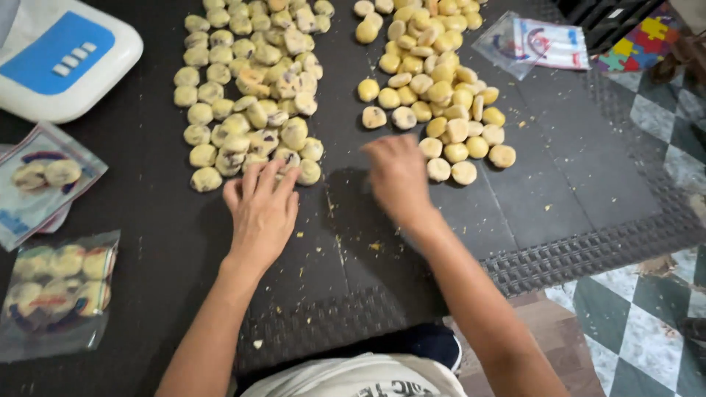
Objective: Packaging small round pastries into plastic bags at a bakery workstation.
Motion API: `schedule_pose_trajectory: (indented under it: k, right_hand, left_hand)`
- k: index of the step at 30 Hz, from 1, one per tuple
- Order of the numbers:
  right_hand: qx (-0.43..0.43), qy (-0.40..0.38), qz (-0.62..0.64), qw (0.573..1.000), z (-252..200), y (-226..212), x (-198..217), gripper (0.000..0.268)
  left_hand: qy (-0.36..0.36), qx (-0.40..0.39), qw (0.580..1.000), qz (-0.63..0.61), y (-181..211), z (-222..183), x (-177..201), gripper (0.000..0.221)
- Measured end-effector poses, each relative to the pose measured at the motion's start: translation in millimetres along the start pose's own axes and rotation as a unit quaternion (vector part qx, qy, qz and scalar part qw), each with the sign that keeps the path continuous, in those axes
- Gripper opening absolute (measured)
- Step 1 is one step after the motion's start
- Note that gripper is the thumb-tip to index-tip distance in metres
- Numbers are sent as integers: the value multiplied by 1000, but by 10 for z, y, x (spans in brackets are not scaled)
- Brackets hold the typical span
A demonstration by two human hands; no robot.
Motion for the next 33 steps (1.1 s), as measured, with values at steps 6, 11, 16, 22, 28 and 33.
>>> schedule_pose_trajectory:
  k: [6,11,16,22,28,33]
  right_hand:
    - [-71,-11,-237,969,-55,954,-218,40]
    - [-20,-37,-272,962,25,1056,-728,31]
    - [-62,-38,-234,969,164,1092,-800,23]
    - [37,-12,-251,967,232,891,-1232,21]
    - [3,12,-161,987,704,639,-932,17]
    - [-33,-32,244,969,956,-52,-413,66]
  left_hand:
    - [-55,30,998,7,-191,-110,-133,32]
    - [-28,40,999,20,-230,-159,-179,36]
    - [-13,49,997,61,-237,-180,-219,38]
    - [-31,77,995,63,-343,-215,-299,38]
    - [-35,74,997,0,-340,-224,-192,36]
    - [-68,70,994,-55,-367,-154,-239,38]
Point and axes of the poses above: each hand's wrist, its own z-axis towards the middle knuckle, its own x-axis out of the back of the hand, y = z × x, the point moved 10 cm from there along z, towards the middle knuckle, and after that the axes turned 5 degrees about x, right-handed, at the moved point
